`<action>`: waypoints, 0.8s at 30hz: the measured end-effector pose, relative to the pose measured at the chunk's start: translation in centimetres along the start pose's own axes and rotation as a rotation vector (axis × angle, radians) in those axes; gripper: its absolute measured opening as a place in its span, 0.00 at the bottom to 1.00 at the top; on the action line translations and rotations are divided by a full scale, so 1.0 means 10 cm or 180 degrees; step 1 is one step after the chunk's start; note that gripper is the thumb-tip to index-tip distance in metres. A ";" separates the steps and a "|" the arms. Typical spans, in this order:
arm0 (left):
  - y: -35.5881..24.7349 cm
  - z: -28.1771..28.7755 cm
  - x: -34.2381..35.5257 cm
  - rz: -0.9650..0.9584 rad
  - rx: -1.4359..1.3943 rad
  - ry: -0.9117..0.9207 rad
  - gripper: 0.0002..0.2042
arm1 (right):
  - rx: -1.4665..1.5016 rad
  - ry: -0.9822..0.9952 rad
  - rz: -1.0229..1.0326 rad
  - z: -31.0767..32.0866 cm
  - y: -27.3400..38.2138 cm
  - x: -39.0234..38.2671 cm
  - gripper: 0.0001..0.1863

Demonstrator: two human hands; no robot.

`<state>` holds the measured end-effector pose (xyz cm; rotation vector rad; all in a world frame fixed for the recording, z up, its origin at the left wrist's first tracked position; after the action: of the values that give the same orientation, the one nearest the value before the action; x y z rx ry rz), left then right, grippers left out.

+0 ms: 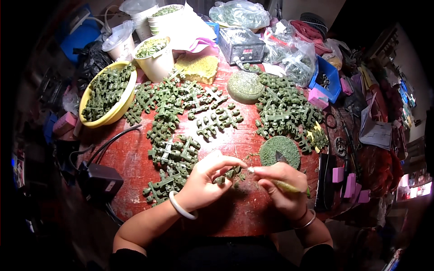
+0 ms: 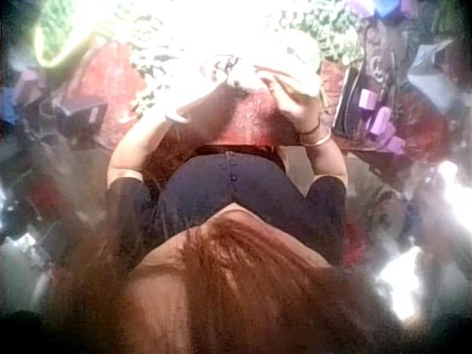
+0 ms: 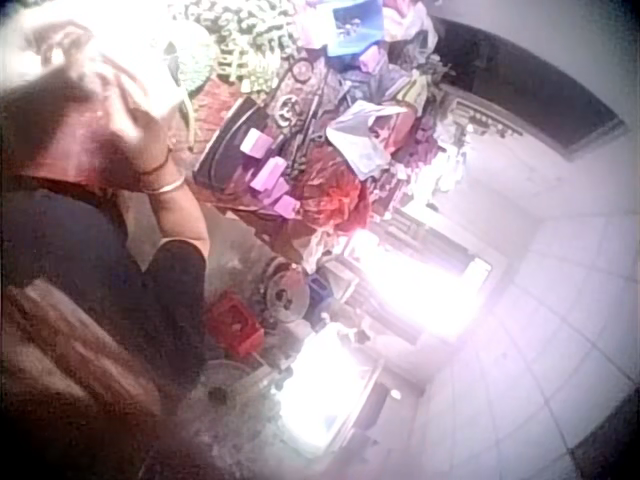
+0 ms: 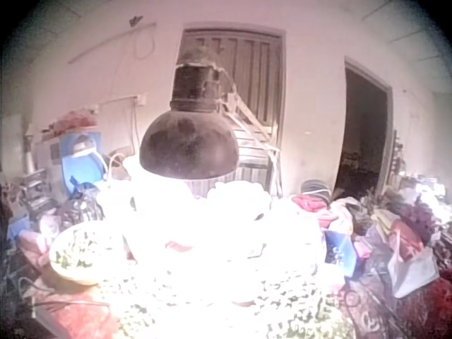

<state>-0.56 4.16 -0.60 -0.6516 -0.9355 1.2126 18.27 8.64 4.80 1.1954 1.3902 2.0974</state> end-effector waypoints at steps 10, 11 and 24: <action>-0.08 -0.07 -0.02 0.1319 -0.1832 0.0931 0.18 | 0.0088 -0.0455 0.0082 0.07 0.02 -0.02 0.14; -0.08 -0.07 -0.02 0.1324 -0.1774 0.1007 0.18 | 0.0085 -0.0454 0.0085 0.08 0.02 -0.03 0.14; -0.11 -0.08 -0.01 0.0923 -0.1784 0.1129 0.15 | 0.0642 -0.0185 -0.0342 0.12 -0.04 -0.04 0.11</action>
<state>0.69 3.87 -0.10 -1.4408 -0.8972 1.0317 19.37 9.25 4.52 1.2169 1.6319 1.8710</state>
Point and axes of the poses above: each hand's wrist, its own x-axis towards the middle knuckle, its own z-axis out of the back of the hand, y = z × x, the point moved 5 cm from there along x, towards the middle knuckle, and after that the axes turned 15 degrees about x, right-handed, at the moved point
